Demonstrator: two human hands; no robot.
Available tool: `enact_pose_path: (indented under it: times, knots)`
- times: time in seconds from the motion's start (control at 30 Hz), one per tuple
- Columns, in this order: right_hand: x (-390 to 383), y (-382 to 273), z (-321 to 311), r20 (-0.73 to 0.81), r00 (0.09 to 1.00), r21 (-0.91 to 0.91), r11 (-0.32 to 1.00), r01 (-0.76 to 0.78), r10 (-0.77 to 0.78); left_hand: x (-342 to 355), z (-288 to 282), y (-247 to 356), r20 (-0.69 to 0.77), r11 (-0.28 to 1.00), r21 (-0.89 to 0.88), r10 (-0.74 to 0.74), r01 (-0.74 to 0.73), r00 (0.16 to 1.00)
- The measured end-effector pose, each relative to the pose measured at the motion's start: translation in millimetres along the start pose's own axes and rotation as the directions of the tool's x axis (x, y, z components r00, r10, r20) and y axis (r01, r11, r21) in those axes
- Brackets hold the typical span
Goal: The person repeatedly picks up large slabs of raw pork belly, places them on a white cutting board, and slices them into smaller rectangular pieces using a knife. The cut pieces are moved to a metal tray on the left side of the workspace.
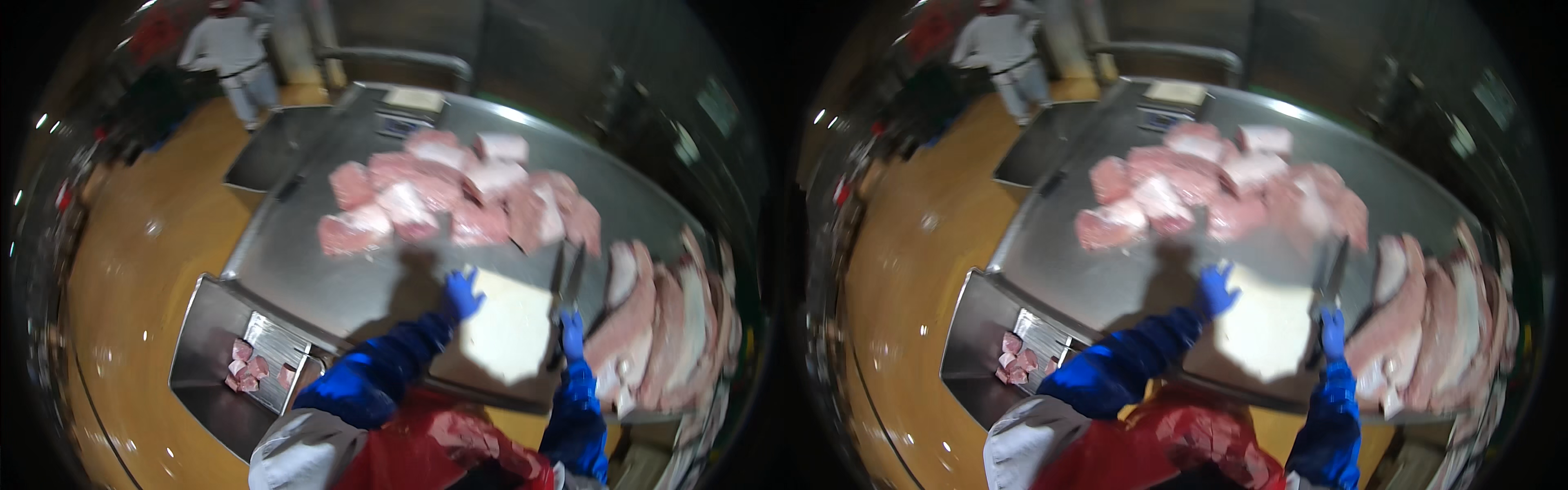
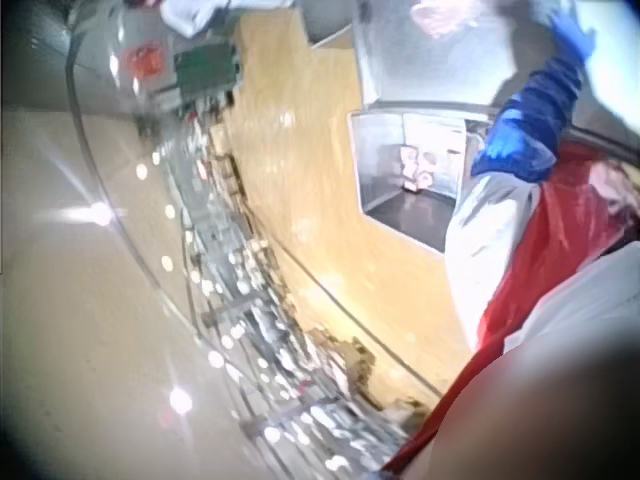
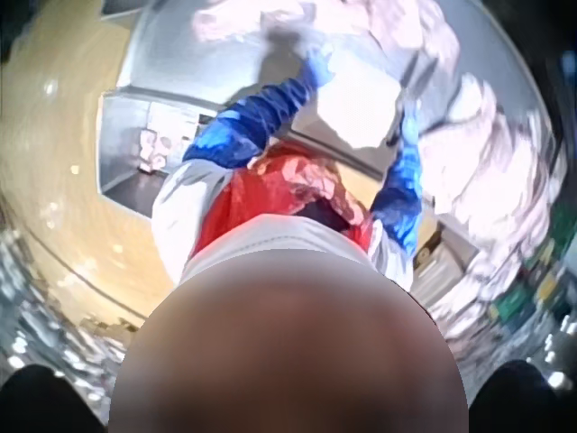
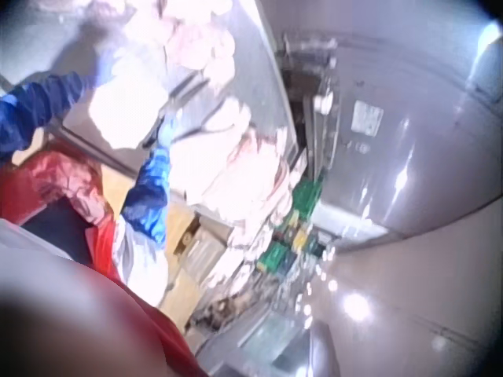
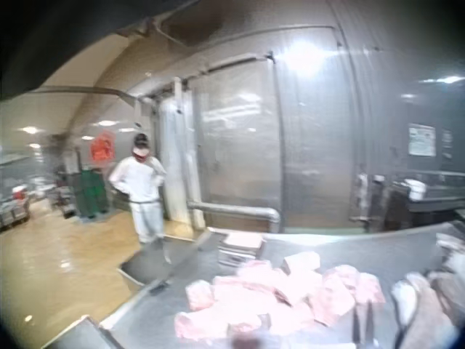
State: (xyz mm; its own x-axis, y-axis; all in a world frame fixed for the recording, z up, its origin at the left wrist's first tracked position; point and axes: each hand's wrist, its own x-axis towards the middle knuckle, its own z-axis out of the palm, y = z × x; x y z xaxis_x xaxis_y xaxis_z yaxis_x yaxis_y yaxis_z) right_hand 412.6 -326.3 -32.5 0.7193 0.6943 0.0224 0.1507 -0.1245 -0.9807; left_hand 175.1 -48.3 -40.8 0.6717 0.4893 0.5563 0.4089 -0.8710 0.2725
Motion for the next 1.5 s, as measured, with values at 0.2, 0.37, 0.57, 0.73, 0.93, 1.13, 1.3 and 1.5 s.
enact_pose_path:
  times: [0.2, 0.37, 0.57, 0.73, 0.93, 1.13, 1.3, 1.5]
  knots:
    - [-94, -29, -91, -0.139, 0.99, -0.492, 0.868, -0.065, -0.004, -23, -27, 122, 0.238, 0.923, -0.385, 0.125, -0.025, 0.963]
    - [-150, 0, -180, -0.307, 0.933, -0.15, 0.959, -0.241, 0.186, -22, 99, 290, 0.7, -0.115, -0.684, 0.177, 0.721, 0.692]
    - [-73, -24, -189, -0.278, 0.916, 0.375, 0.911, -0.173, 0.288, 53, 174, 335, 0.827, 0.073, -0.39, 0.466, 0.918, 0.314]
    - [-76, -80, -138, -0.008, 0.979, 0.653, 0.742, -0.15, 0.205, 96, 53, 294, 0.784, -0.03, -0.5, 0.409, 0.866, 0.467]
    - [-103, -79, -79, 0.347, 0.901, 0.626, 0.651, -0.429, 0.26, 137, -107, 250, 0.518, 0.824, -0.345, 0.567, -0.45, 0.641]
    - [-187, -34, -56, 0.118, 0.869, 0.426, 0.766, -0.481, 0.48, -116, -87, 134, 0.652, 0.869, -0.319, 0.491, -0.378, 0.578]
    - [-198, -28, -8, -0.319, 0.731, 0.504, 0.761, -0.409, 0.604, -76, -91, 164, 0.402, 0.927, -0.287, 0.347, -0.243, 0.848]
    - [-215, -82, 41, -0.505, 0.827, -0.147, 0.92, -0.364, 0.246, -73, -55, 125, 0.454, 0.965, -0.164, 0.257, -0.203, 0.854]
